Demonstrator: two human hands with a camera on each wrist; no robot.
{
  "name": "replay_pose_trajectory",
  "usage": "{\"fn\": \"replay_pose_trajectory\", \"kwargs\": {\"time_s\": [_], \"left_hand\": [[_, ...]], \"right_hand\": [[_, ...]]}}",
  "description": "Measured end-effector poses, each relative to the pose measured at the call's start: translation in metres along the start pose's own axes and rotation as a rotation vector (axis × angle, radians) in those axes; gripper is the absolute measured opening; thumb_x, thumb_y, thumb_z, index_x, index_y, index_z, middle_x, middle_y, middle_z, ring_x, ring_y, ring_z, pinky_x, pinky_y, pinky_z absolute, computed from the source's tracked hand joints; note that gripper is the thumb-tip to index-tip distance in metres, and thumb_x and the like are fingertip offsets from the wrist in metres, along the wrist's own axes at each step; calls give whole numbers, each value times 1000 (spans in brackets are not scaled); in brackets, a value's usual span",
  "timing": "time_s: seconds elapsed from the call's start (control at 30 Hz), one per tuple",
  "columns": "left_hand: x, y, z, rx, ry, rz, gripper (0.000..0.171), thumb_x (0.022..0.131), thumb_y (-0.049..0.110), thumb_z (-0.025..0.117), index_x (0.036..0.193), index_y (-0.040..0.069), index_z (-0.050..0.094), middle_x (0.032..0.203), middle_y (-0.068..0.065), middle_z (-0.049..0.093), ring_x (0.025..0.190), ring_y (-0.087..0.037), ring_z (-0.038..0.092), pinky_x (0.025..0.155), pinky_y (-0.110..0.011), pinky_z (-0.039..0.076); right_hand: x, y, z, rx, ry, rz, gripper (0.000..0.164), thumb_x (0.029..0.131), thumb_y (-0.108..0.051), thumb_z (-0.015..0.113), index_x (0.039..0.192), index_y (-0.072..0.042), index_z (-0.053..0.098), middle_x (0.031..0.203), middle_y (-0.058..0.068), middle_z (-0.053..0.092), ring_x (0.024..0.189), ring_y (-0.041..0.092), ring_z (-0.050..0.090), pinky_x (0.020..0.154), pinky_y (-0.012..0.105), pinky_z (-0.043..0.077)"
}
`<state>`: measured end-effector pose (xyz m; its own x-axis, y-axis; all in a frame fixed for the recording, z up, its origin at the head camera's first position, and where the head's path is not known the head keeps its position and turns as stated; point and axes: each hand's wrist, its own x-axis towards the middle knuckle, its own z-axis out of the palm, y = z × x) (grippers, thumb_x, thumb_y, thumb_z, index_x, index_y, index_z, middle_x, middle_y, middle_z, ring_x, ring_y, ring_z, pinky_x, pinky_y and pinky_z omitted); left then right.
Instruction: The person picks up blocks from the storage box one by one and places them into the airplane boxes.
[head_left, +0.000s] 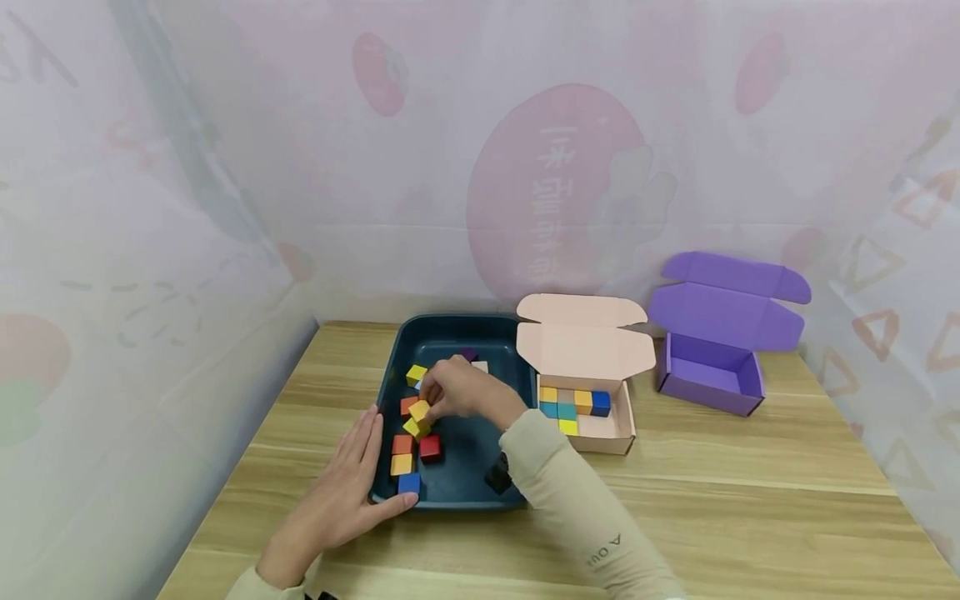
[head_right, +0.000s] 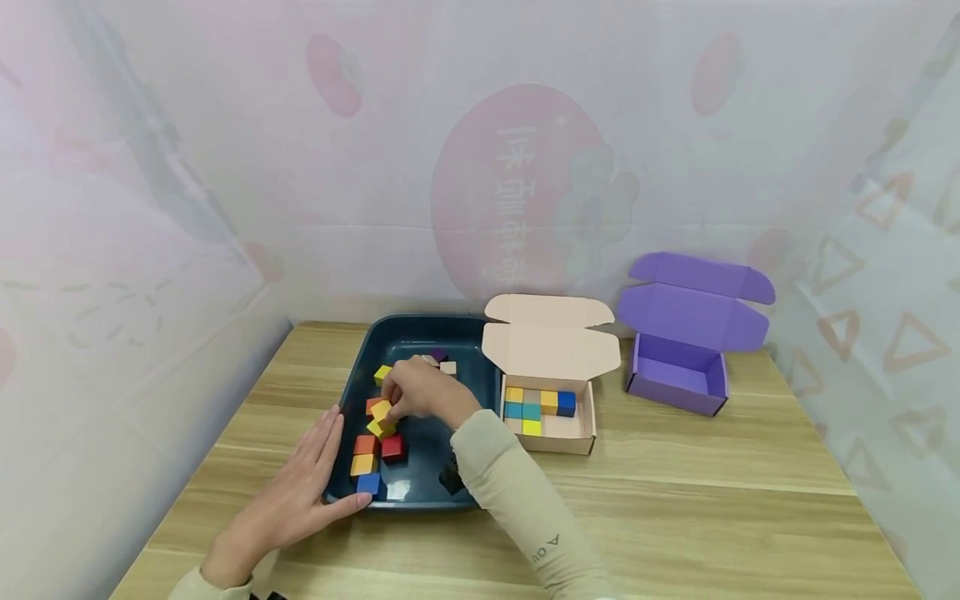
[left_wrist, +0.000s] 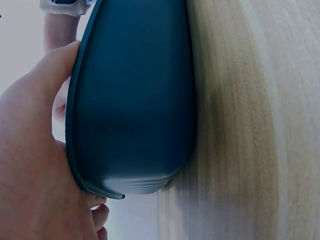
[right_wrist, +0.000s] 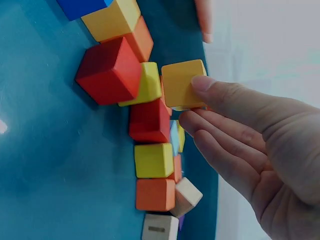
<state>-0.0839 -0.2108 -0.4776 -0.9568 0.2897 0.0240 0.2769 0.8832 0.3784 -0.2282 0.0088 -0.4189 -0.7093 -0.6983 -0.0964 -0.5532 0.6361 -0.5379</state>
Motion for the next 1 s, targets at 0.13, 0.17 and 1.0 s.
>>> {"fn": "replay_pose_trajectory", "kwargs": {"time_s": [0.13,0.17,1.0], "left_hand": [[0,0,0,8,-2,-4,120,90,74,66,168,0,14,179,-18,7,164,-42,14,130,-67,21],[0,0,-1,12,-3,-7,120,90,75,65,168,0,14,179,-17,7,164,-42,14,130,-67,21],[0,0,0,11,-8,-16,122,89,76,65,169,1,12,179,-18,4,164,-42,13,129,-68,20]], "right_hand": [[-13,9,-6,9,37,-14,27,91,-23,85,115,-13,80,110,0,79,93,6,72,87,18,62],[-17,12,-8,9,49,-14,27,91,-23,85,115,-12,80,110,1,79,94,7,73,86,18,62],[-142,79,-69,102,292,99,21,89,-16,86,105,-4,80,95,6,82,86,16,80,78,30,66]]}}
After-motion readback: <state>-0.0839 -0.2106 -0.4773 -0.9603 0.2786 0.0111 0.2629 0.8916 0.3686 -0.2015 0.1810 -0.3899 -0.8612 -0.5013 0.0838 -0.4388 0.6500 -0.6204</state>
